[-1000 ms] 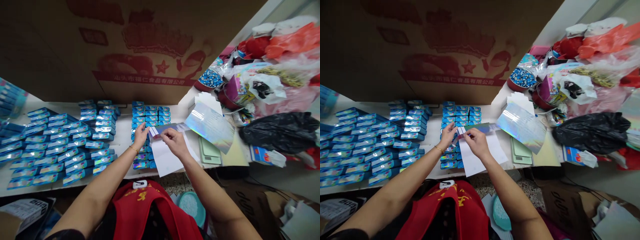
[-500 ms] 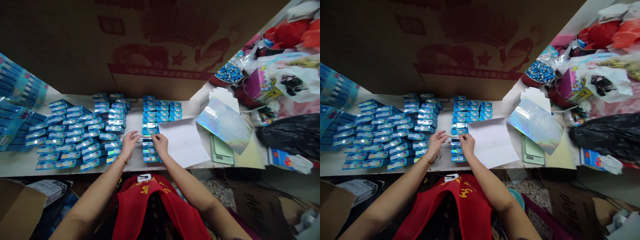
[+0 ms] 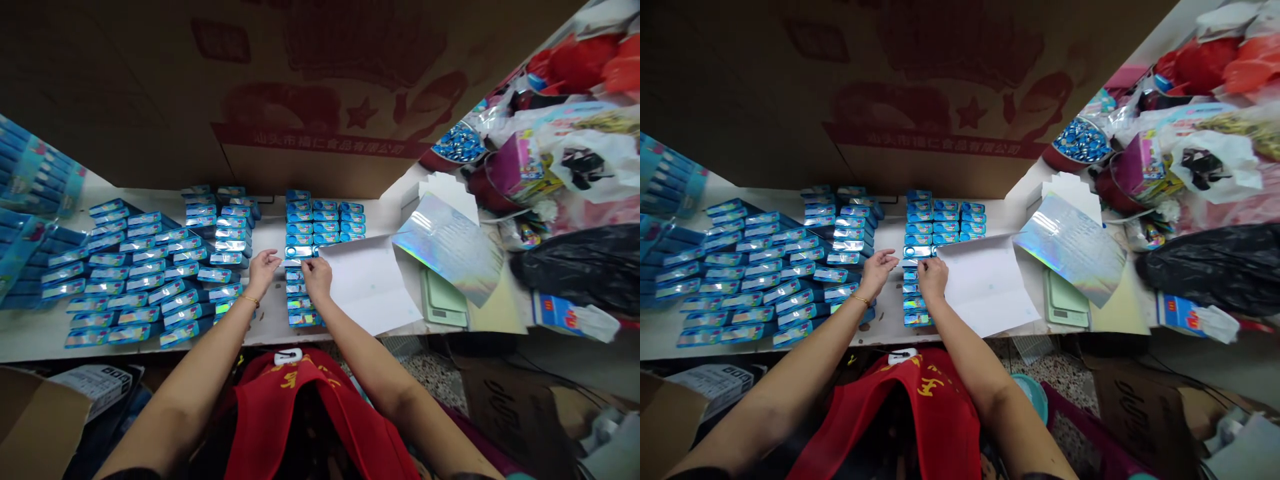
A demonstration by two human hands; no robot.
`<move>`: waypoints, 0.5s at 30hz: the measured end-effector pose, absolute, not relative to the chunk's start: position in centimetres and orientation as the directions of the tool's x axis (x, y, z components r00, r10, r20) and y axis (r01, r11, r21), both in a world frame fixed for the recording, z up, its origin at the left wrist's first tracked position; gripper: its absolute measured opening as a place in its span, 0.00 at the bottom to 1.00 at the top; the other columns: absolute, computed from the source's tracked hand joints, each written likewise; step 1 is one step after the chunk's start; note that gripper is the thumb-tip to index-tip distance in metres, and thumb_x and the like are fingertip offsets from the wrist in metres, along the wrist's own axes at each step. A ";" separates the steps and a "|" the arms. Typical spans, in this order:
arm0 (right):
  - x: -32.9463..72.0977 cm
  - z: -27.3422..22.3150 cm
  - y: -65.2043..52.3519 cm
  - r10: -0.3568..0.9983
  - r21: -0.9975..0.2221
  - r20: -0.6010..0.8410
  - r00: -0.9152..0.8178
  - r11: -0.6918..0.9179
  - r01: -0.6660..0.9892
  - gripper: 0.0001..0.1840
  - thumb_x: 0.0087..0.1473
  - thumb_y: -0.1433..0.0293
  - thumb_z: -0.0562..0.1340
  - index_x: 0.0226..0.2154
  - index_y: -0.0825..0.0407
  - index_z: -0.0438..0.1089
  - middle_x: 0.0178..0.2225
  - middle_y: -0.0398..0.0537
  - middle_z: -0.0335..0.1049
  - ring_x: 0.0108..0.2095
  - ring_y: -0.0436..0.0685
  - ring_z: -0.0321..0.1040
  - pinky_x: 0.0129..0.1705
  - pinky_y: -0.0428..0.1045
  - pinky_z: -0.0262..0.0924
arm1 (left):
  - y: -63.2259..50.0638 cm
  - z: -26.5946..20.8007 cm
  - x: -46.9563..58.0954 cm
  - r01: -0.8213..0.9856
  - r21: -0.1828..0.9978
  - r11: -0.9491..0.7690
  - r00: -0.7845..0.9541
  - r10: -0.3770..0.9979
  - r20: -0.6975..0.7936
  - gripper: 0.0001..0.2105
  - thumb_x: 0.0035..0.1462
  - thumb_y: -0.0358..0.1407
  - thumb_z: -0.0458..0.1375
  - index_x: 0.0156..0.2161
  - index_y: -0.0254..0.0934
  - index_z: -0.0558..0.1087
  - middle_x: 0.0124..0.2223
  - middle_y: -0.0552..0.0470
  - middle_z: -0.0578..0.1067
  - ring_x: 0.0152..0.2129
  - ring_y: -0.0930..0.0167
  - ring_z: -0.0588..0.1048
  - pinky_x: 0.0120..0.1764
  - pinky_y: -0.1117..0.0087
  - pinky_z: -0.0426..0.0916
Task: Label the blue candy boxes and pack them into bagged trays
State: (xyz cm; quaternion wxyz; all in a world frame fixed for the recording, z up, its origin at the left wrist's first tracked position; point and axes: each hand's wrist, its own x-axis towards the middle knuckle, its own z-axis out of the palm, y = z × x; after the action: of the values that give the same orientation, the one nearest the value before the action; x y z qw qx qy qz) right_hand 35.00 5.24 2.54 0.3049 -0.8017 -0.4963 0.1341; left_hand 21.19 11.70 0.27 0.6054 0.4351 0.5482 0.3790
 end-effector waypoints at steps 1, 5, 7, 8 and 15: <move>35.1 2.4 5.5 0.888 -0.575 0.082 0.452 -0.328 0.749 0.12 0.53 0.68 0.55 0.25 0.53 0.71 0.27 0.50 0.69 0.31 0.56 0.63 0.36 0.50 0.54 | 11.7 -0.1 21.4 0.015 0.939 0.343 0.113 0.933 -0.342 0.19 0.37 0.35 0.62 0.38 0.34 0.69 0.26 0.54 0.72 0.24 0.75 0.70 0.31 0.73 0.63; 35.2 2.4 5.9 0.920 -0.399 0.015 0.393 -0.354 0.845 0.10 0.54 0.69 0.55 0.27 0.53 0.71 0.30 0.52 0.70 0.33 0.58 0.63 0.35 0.50 0.52 | 11.1 -1.5 22.3 -0.027 0.936 0.350 0.062 0.936 -0.348 0.19 0.37 0.35 0.61 0.39 0.34 0.68 0.28 0.54 0.72 0.25 0.75 0.70 0.33 0.72 0.64; 35.3 2.7 5.7 0.930 -0.336 0.013 0.368 -0.343 0.877 0.11 0.55 0.68 0.54 0.35 0.54 0.70 0.32 0.53 0.69 0.34 0.58 0.63 0.35 0.51 0.51 | 10.7 -2.3 22.5 -0.011 0.941 0.338 0.010 0.941 -0.337 0.18 0.37 0.35 0.61 0.38 0.34 0.68 0.29 0.54 0.71 0.25 0.75 0.70 0.33 0.72 0.65; 35.5 2.9 5.6 0.939 -0.304 0.018 0.345 -0.323 0.896 0.12 0.56 0.68 0.53 0.39 0.55 0.68 0.33 0.53 0.69 0.34 0.58 0.62 0.35 0.51 0.51 | 10.6 -2.6 22.4 0.006 0.941 0.338 -0.009 0.941 -0.338 0.17 0.36 0.34 0.61 0.37 0.34 0.69 0.28 0.55 0.71 0.25 0.75 0.70 0.33 0.72 0.65; 36.7 4.1 4.1 0.997 -0.154 -0.067 -0.039 0.028 0.988 0.19 0.54 0.74 0.52 0.48 0.50 0.66 0.34 0.54 0.67 0.35 0.60 0.60 0.35 0.53 0.50 | 11.3 -1.3 22.5 0.181 0.956 0.232 -0.182 0.963 -0.199 0.13 0.45 0.37 0.58 0.37 0.34 0.71 0.32 0.50 0.72 0.30 0.71 0.70 0.36 0.71 0.64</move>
State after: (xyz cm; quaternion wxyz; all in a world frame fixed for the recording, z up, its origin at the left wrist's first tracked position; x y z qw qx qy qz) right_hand 36.69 4.09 4.09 0.0297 -0.6925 -0.7165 0.0790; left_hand 22.47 11.26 -1.32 0.4565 0.4481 0.6383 0.4282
